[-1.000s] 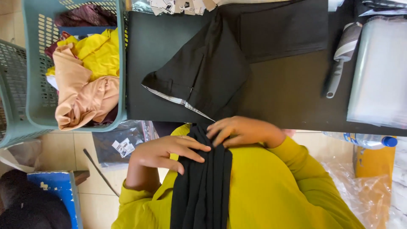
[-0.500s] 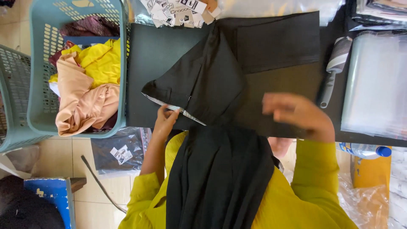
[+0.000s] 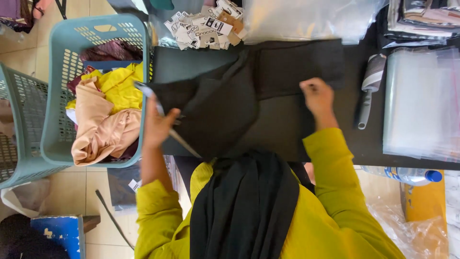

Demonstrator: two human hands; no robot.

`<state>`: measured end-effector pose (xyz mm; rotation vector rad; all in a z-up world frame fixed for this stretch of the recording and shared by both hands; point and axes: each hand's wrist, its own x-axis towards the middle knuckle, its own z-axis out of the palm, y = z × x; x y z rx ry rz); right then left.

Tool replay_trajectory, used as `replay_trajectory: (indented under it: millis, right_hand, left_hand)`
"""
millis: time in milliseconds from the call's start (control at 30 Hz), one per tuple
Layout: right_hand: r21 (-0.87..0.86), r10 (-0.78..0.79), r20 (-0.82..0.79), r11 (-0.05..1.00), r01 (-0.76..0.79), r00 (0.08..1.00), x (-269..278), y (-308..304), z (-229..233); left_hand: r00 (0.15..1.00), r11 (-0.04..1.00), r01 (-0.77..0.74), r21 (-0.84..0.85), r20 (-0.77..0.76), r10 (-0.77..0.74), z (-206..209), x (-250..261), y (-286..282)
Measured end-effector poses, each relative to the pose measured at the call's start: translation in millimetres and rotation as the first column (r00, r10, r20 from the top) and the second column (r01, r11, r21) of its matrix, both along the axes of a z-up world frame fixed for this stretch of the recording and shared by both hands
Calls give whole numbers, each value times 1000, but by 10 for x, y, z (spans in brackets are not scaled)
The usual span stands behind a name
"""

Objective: Lint rolling, folding, and packaging black pants into plastic bags for shipping or storage.

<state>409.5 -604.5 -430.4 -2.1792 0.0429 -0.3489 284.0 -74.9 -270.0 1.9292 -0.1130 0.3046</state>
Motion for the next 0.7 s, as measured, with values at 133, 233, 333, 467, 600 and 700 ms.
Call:
replay_trajectory:
  millis: [133, 233, 333, 467, 600, 700]
  right_hand:
    - [-185, -153, 106, 968, 171, 983, -512, -870, 430]
    - [-416, -405, 214, 786, 458, 889, -938, -1308, 499]
    - [-487, -407, -170, 827, 282, 898, -1078, -1543, 177]
    - [-449, -334, -143, 861, 240, 931, -1114, -1390, -10]
    - [-211, -302, -338, 947, 240, 892, -945, -1010, 19]
    - [20, -140, -393, 987, 161, 909, -1037, -14, 671]
  left_hand:
    - [958, 911, -229, 343, -87, 273, 502, -12, 554]
    - [837, 679, -434, 592, -13, 547, 26, -38, 994]
    - [809, 587, -542, 602, 184, 558, -280, -12, 716]
    - [941, 676, -337, 656, 212, 264, -304, -232, -457]
    - [961, 694, -120, 710, -93, 261, -965, -375, -782]
    - [967, 696, -97, 711, -98, 236, -901, -384, -696]
